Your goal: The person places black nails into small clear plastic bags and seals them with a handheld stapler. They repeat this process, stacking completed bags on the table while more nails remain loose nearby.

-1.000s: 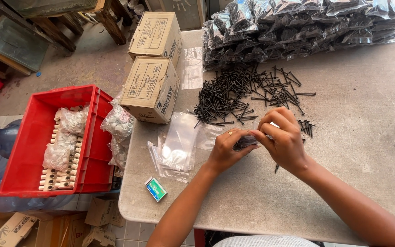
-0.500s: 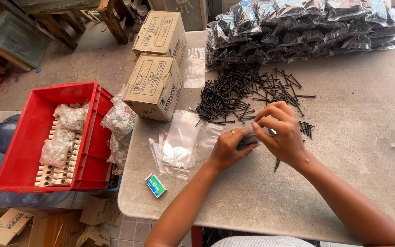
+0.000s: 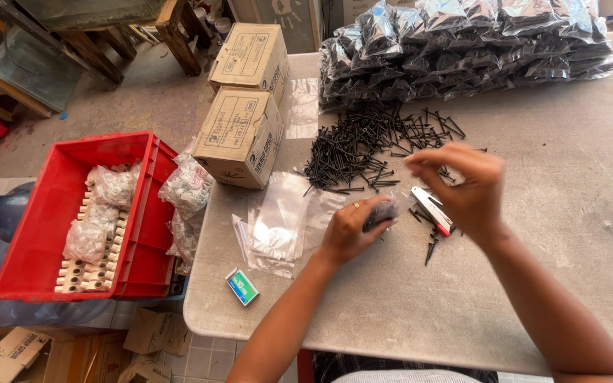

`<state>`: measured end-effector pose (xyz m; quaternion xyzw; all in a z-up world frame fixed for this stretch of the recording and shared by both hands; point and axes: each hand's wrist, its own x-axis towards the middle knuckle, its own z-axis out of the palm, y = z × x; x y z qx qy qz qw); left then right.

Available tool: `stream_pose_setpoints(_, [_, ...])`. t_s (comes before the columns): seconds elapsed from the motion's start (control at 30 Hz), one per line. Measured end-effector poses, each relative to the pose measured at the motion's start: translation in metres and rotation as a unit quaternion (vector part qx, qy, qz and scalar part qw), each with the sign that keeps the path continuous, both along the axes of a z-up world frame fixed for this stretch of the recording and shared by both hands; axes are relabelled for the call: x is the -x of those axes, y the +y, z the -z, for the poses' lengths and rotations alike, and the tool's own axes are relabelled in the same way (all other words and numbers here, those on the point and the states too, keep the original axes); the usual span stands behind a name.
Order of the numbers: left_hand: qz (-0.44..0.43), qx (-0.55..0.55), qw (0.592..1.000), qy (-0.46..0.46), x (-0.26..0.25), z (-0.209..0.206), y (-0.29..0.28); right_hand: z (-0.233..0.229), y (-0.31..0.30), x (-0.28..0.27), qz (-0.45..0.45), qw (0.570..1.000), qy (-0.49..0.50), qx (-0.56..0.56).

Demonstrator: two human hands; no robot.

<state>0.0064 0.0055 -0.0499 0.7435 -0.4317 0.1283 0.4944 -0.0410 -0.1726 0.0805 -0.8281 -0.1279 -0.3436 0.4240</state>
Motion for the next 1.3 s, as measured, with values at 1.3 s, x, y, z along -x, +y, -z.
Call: stream_pose_setpoints(1.3, [0.103,0.084,0.991,-0.032,0.019,-0.101,0.018,-0.012,-0.010,0.037,-0.118,0.922,0.058,0.365])
